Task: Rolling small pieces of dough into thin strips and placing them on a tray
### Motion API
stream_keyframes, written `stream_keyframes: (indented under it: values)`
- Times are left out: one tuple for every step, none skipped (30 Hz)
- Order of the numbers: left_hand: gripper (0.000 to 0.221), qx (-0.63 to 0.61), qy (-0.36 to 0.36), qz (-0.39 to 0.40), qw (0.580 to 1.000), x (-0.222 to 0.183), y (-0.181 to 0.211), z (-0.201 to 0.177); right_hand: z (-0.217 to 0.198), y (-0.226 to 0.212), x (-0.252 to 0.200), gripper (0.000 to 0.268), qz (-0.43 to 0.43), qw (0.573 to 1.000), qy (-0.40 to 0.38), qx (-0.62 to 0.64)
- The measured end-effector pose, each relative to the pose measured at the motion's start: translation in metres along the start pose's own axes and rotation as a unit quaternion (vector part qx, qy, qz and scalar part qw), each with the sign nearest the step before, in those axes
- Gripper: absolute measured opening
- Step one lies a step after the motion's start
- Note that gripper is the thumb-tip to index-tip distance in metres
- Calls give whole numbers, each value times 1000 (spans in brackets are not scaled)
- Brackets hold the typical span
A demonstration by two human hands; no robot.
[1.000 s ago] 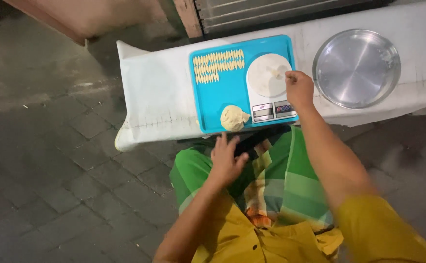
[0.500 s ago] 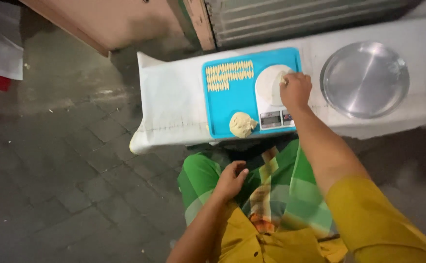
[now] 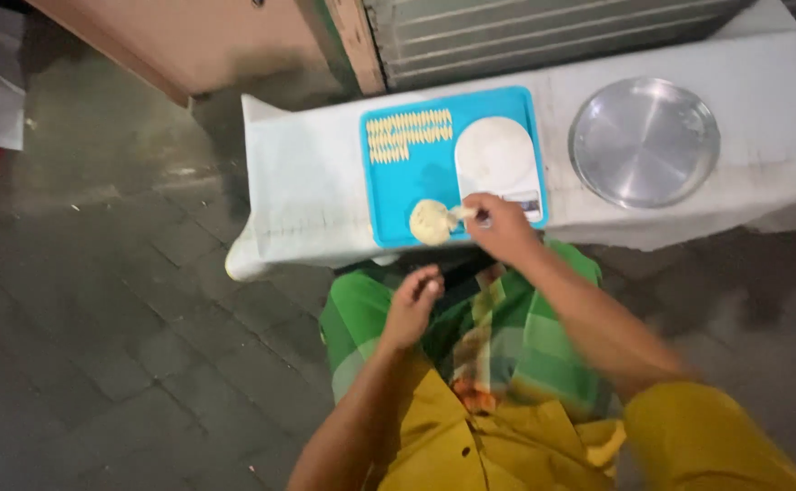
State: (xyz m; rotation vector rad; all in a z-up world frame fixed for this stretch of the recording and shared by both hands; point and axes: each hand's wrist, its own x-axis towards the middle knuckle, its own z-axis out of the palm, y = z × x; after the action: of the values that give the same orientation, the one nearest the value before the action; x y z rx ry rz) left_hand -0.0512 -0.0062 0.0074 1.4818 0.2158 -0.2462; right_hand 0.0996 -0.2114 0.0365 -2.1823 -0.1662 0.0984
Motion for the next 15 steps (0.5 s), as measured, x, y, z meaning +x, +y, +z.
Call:
stream_keyframes:
  values:
    - [35,-42,3,10,999,-3,12,5,-6,-23,-24,31,-24,1000,-19,5]
    - [38,-81,7,24,996,-1,25,7,-10,-48,-44,28,-53,998,-35,12]
    - [38,-82,6,25,996,-3,38,15,-17,-63,-57,28,-53,998,-34,11]
    - [40,-109,7,16,994,-9,49,21,-21,-77,-74,25,-69,995,-48,44]
    - [42,-136,7,8,991,-15,61,29,-26,-92,-92,24,-85,991,-63,78]
    - [42,-136,4,7,991,-22,65,33,-31,-96,-101,24,-84,992,-59,76]
    - [36,-135,18,0,991,-29,69,37,-36,-99,-111,25,-107,989,-63,82]
    - [31,-134,34,-6,990,-36,74,40,-41,-103,-120,25,-132,985,-66,88]
    - [31,-134,31,-5,990,-41,75,42,-46,-106,-126,25,-132,985,-64,86]
    - [28,-139,37,-16,989,-47,76,43,-50,-108,-132,23,-149,983,-71,81]
    - [25,-145,44,-27,988,-53,77,44,-53,-110,-138,20,-166,980,-78,75]
    - [25,-145,44,-27,988,-57,72,44,-54,-110,-146,20,-166,980,-79,75]
    - [23,-148,44,-33,987,-61,67,42,-55,-109,-153,21,-165,978,-88,90]
    - [21,-151,44,-38,987,-64,64,41,-57,-110,-157,21,-166,976,-97,104]
    - [21,-152,46,-37,987,-67,68,42,-59,-115,-160,21,-168,975,-98,104]
